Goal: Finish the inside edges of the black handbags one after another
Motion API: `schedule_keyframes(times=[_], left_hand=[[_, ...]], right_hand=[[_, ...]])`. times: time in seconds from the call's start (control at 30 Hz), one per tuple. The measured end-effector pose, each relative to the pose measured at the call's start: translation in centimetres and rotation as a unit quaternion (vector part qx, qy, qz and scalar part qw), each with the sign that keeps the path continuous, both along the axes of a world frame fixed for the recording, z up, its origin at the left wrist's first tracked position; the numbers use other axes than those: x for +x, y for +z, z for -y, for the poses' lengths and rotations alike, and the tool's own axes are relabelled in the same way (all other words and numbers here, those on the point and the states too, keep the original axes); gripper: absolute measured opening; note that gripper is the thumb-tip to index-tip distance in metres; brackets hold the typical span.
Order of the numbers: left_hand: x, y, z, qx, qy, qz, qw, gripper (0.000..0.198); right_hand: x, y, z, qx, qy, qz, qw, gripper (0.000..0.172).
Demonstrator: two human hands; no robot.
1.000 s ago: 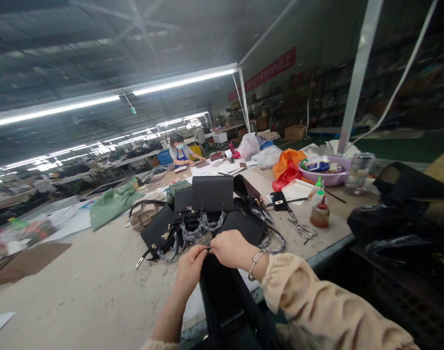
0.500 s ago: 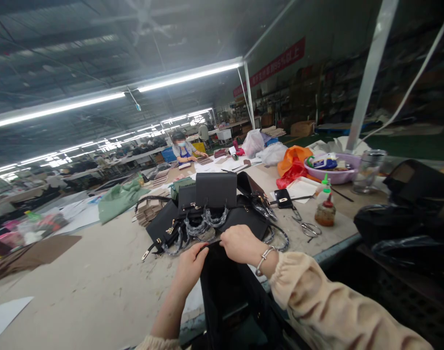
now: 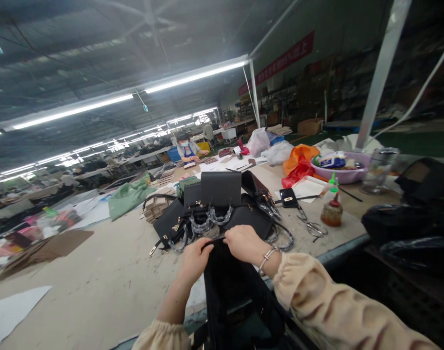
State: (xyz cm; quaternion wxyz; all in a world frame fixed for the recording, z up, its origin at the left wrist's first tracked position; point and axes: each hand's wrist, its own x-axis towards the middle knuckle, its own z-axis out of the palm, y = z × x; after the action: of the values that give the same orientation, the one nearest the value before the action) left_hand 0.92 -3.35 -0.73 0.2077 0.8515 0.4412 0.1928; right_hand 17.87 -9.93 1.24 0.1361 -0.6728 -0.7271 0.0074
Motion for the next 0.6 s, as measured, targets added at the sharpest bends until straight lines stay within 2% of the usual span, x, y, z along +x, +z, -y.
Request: schedule_keyframes(times=[0.07, 0.17, 0.27, 0.33, 0.37, 0.43, 0.47, 0.53, 0.6], left_hand=[[0.4, 0.2, 0.0, 0.001, -0.02, 0.016, 1.0, 0.029], [1.1, 0.5, -0.1, -0.006, -0.02, -0.006, 1.0, 0.024], [1.6, 0.7, -0.4, -0.013, -0.011, -0.013, 1.0, 0.021], [1.5, 0.7, -0.5, -0.009, 0.003, -0.002, 1.0, 0.02], [1.3, 0.6, -0.6, -0.007, 0.015, 0.004, 1.0, 0.021], [0.8, 0.5, -0.6, -0.003, 0.039, 0.017, 0.999, 0.022], [0.5, 0.4, -0.6, -0.001, 0.05, 0.025, 0.998, 0.022], [-0.3, 0.3, -0.5, 0.001, 0.064, 0.037, 0.997, 0.023], [-1.2, 0.4, -0.2, 0.003, 0.079, 0.056, 0.995, 0.022]], right_hand=[[-0.1, -0.1, -0.1, -0.004, -0.002, -0.011, 1.0, 0.031], [0.1, -0.3, -0.3, -0.004, -0.007, -0.037, 0.999, 0.034], [0.9, -0.8, 0.0, -0.006, -0.002, -0.067, 0.998, 0.045], [1.9, -1.8, 0.4, -0.011, 0.007, -0.186, 0.983, 0.052], [2.6, -2.6, 0.8, -0.014, 0.011, -0.271, 0.962, 0.054], [3.9, -5.0, 1.7, -0.023, -0.014, -0.449, 0.893, 0.056], [4.6, -6.5, 2.3, -0.028, -0.037, -0.496, 0.867, 0.059], [5.7, -9.8, 3.8, -0.057, -0.122, -0.612, 0.779, 0.06], [6.4, -13.1, 5.7, -0.073, -0.165, -0.662, 0.727, 0.059]])
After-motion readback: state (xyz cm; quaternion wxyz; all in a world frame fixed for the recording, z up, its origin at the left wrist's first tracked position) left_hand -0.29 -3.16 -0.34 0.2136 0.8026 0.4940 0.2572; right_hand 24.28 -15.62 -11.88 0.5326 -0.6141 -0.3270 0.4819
